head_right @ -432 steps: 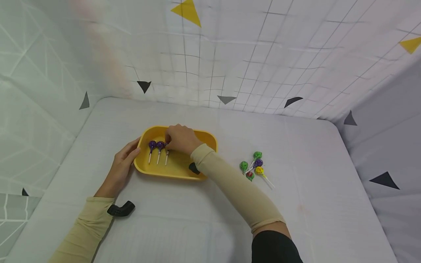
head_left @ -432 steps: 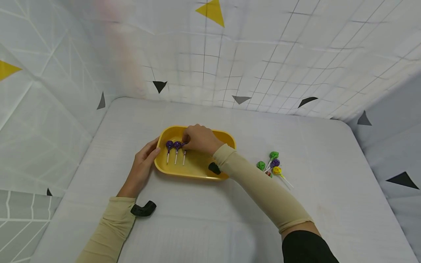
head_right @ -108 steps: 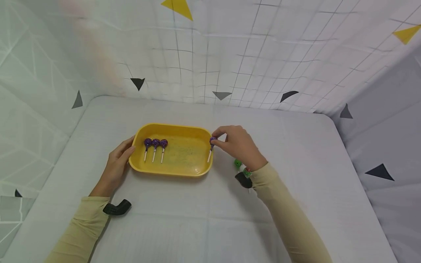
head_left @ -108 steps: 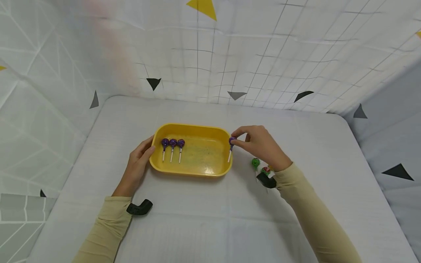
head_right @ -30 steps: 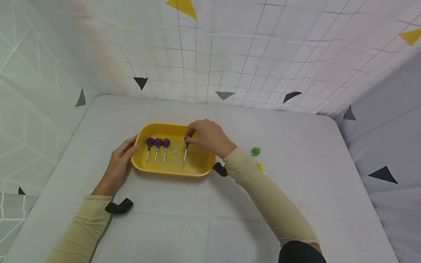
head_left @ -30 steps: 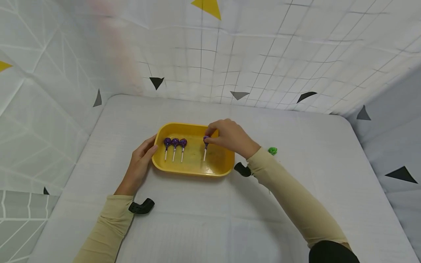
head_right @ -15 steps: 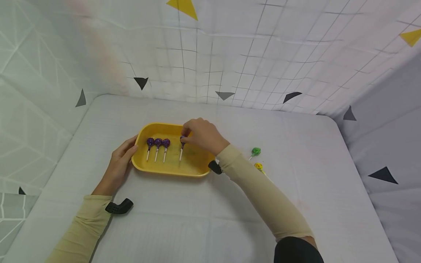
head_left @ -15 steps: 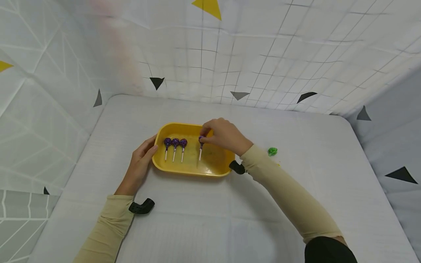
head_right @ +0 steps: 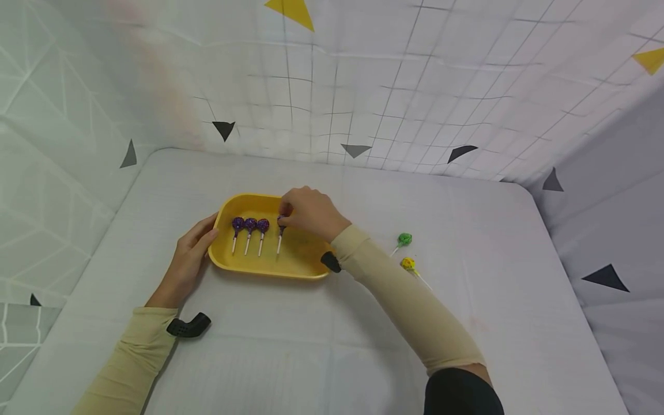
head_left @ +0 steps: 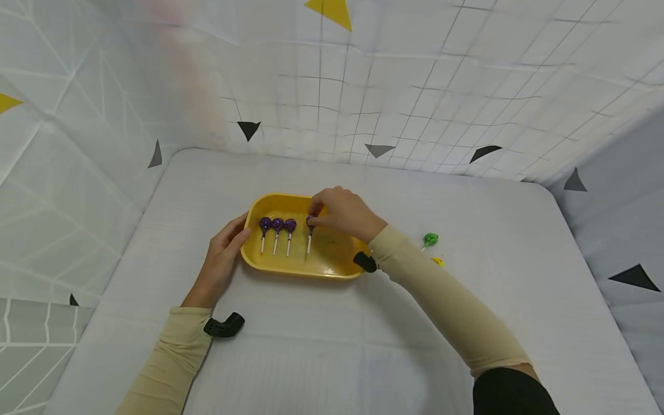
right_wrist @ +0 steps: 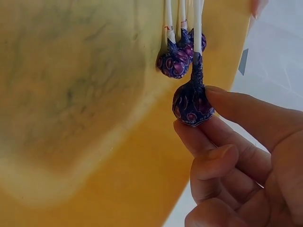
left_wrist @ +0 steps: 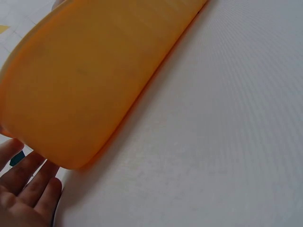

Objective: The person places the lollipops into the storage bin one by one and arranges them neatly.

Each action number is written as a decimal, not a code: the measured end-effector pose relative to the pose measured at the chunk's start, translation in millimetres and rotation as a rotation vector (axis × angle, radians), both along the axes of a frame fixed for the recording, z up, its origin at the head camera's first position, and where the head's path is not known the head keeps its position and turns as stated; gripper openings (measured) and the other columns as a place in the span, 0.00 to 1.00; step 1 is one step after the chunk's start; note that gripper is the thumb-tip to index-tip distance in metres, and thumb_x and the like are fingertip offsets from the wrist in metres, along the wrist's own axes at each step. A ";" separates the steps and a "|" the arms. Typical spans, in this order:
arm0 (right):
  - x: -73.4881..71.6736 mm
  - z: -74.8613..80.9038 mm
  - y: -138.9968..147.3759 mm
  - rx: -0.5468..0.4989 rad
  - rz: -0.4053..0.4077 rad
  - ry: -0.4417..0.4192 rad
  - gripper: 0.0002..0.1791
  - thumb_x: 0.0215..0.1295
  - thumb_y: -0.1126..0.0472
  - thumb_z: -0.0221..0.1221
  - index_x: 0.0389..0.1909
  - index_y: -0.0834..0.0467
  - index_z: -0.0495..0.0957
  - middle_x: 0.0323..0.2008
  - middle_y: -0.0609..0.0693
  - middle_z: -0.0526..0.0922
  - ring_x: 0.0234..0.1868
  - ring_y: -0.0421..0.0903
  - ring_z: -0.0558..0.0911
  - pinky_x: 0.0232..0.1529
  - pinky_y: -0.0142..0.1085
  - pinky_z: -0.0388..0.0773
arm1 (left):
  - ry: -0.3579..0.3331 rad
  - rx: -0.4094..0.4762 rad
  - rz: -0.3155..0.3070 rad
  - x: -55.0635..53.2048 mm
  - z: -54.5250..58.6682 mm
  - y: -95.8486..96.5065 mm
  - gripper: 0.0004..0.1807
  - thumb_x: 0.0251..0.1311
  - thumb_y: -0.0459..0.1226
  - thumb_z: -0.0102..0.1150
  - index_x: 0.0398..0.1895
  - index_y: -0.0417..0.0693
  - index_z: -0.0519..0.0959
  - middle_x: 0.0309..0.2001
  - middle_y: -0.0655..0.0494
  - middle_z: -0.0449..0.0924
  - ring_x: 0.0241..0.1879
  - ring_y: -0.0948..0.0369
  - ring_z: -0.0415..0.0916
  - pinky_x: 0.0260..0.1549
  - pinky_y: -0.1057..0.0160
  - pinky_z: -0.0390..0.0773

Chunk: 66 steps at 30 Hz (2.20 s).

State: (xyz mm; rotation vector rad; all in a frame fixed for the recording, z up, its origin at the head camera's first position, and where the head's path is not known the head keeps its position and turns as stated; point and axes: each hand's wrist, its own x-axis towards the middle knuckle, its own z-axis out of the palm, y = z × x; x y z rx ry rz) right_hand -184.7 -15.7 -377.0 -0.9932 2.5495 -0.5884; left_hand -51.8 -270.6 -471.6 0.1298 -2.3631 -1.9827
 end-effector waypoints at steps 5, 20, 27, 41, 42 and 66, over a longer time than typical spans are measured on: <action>-2.0 -3.1 -5.6 0.017 0.003 0.005 0.07 0.68 0.52 0.69 0.40 0.50 0.89 0.41 0.44 0.90 0.44 0.43 0.84 0.47 0.40 0.84 | 0.005 0.000 -0.002 -0.4 -0.7 -0.6 0.29 0.80 0.48 0.47 0.79 0.52 0.64 0.79 0.53 0.63 0.80 0.54 0.58 0.67 0.84 0.63; -5.2 -12.7 -22.2 0.085 0.013 0.023 0.08 0.68 0.53 0.68 0.42 0.51 0.88 0.41 0.45 0.88 0.41 0.44 0.82 0.43 0.39 0.84 | 0.009 -0.012 0.001 -1.3 0.0 -0.3 0.28 0.81 0.47 0.47 0.79 0.52 0.64 0.79 0.54 0.64 0.79 0.55 0.59 0.67 0.85 0.63; -2.6 -12.9 -27.8 0.132 0.022 0.012 0.08 0.69 0.52 0.67 0.42 0.52 0.88 0.41 0.46 0.89 0.39 0.43 0.84 0.41 0.38 0.85 | 0.010 -0.015 0.002 -1.3 1.1 1.2 0.28 0.81 0.47 0.47 0.79 0.53 0.65 0.78 0.54 0.64 0.79 0.55 0.59 0.67 0.84 0.64; -3.7 -17.4 -30.5 0.138 0.018 -0.006 0.07 0.69 0.52 0.68 0.40 0.52 0.88 0.37 0.45 0.88 0.37 0.43 0.83 0.39 0.36 0.84 | -0.001 -0.016 0.003 -1.3 1.7 1.0 0.28 0.81 0.47 0.47 0.79 0.53 0.64 0.79 0.55 0.64 0.79 0.56 0.59 0.67 0.84 0.63; -3.9 -18.0 -30.8 0.139 0.018 -0.005 0.07 0.69 0.52 0.68 0.39 0.51 0.88 0.37 0.45 0.88 0.36 0.43 0.83 0.39 0.36 0.84 | -0.001 -0.014 0.004 -1.2 1.7 0.9 0.28 0.81 0.47 0.47 0.79 0.53 0.64 0.79 0.54 0.64 0.79 0.55 0.59 0.67 0.84 0.63; -2.9 -19.9 -31.6 0.126 0.026 -0.003 0.07 0.68 0.52 0.68 0.39 0.51 0.88 0.37 0.44 0.88 0.36 0.42 0.83 0.38 0.35 0.84 | -0.005 -0.002 0.003 -0.6 0.9 0.0 0.28 0.81 0.48 0.47 0.79 0.53 0.64 0.79 0.54 0.64 0.79 0.55 0.59 0.67 0.84 0.64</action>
